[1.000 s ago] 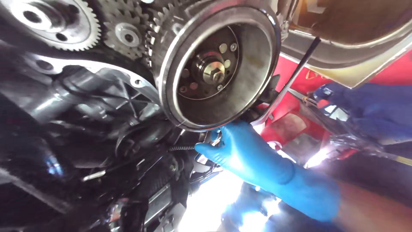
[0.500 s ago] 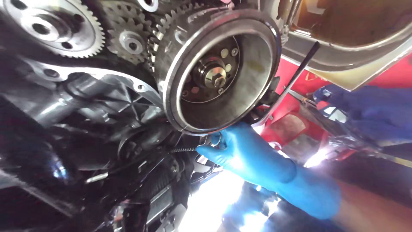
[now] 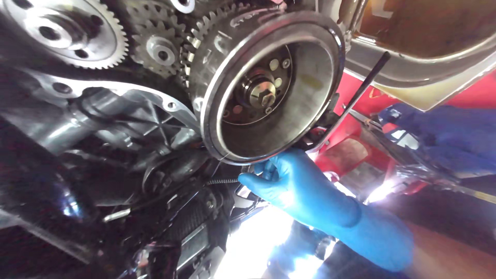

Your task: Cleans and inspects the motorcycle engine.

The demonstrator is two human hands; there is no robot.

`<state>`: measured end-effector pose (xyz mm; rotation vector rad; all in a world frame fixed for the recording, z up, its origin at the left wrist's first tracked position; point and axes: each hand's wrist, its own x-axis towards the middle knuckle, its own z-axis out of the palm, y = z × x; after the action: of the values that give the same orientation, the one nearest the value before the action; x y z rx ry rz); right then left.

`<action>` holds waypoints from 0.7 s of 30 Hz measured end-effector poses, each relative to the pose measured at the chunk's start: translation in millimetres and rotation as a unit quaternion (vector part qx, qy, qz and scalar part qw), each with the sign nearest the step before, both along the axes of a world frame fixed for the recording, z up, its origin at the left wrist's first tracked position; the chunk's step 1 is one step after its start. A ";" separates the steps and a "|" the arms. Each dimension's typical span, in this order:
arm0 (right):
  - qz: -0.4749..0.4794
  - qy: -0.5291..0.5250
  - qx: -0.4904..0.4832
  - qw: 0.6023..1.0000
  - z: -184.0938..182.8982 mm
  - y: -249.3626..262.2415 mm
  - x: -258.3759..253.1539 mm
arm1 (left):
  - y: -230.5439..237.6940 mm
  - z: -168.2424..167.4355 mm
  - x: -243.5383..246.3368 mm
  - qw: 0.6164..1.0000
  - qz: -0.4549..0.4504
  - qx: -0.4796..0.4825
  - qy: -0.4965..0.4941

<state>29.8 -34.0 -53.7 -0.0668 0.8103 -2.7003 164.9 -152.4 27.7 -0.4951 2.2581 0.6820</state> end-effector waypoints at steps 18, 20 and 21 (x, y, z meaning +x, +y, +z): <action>0.026 -0.040 -0.215 0.975 1.6 4.8 10.8 | -1.8 -1.3 1.3 1.000 0.031 0.004 0.002; 0.047 -0.048 -0.246 0.967 1.4 6.0 10.7 | -1.8 -1.1 -0.4 1.000 0.019 0.002 -0.006; 0.056 -0.054 -0.261 0.962 1.6 6.5 10.5 | -1.4 -0.8 -1.1 1.000 0.013 -0.004 -0.012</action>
<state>40.3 -27.5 -52.1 -0.0798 0.0454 -2.7051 163.8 -153.8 26.9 -0.5349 2.2369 0.6763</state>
